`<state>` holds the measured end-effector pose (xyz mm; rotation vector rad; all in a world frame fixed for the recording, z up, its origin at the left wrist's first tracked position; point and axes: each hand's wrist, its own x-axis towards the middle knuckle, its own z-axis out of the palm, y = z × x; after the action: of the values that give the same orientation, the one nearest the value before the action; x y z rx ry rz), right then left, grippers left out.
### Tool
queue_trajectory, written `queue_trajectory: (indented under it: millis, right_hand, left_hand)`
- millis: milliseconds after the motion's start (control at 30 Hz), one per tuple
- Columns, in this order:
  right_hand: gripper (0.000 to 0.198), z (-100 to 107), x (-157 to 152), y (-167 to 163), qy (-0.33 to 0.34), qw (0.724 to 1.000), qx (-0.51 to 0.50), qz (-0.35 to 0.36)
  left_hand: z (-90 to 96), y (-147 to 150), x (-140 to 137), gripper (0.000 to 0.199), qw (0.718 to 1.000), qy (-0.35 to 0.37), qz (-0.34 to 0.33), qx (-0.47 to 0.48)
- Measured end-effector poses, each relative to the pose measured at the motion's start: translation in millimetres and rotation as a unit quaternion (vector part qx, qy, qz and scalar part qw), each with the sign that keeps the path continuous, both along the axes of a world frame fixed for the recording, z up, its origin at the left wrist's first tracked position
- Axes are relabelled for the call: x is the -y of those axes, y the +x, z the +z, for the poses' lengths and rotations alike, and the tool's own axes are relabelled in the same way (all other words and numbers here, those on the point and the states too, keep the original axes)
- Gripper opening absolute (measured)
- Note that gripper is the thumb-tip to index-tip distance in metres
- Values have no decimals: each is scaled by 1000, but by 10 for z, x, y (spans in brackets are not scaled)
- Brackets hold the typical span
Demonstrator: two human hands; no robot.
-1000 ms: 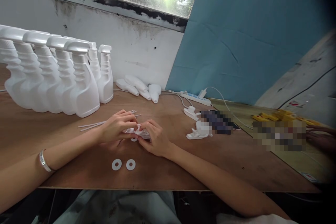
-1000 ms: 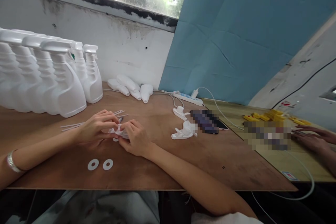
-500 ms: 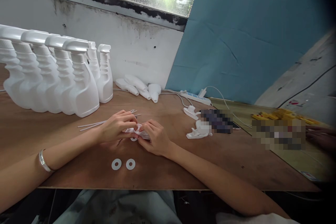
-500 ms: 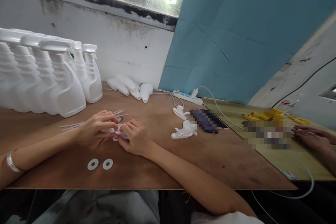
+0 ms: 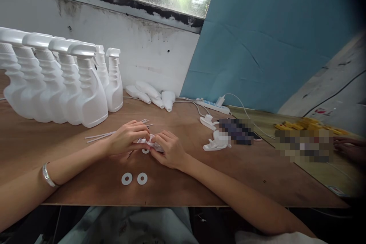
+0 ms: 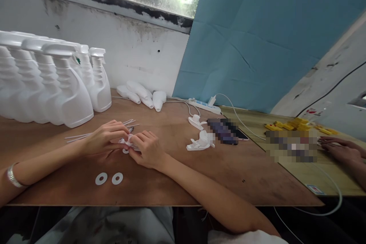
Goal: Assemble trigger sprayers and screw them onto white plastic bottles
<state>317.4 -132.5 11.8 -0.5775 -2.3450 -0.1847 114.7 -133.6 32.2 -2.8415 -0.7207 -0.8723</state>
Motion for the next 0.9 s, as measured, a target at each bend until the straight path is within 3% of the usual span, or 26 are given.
queue_trajectory:
  millis: [900]
  right_hand:
    - [7,-16,-11,-19,-10,1000,-18,22]
  left_hand:
    - [33,7,-4,19,999,30,20,-17]
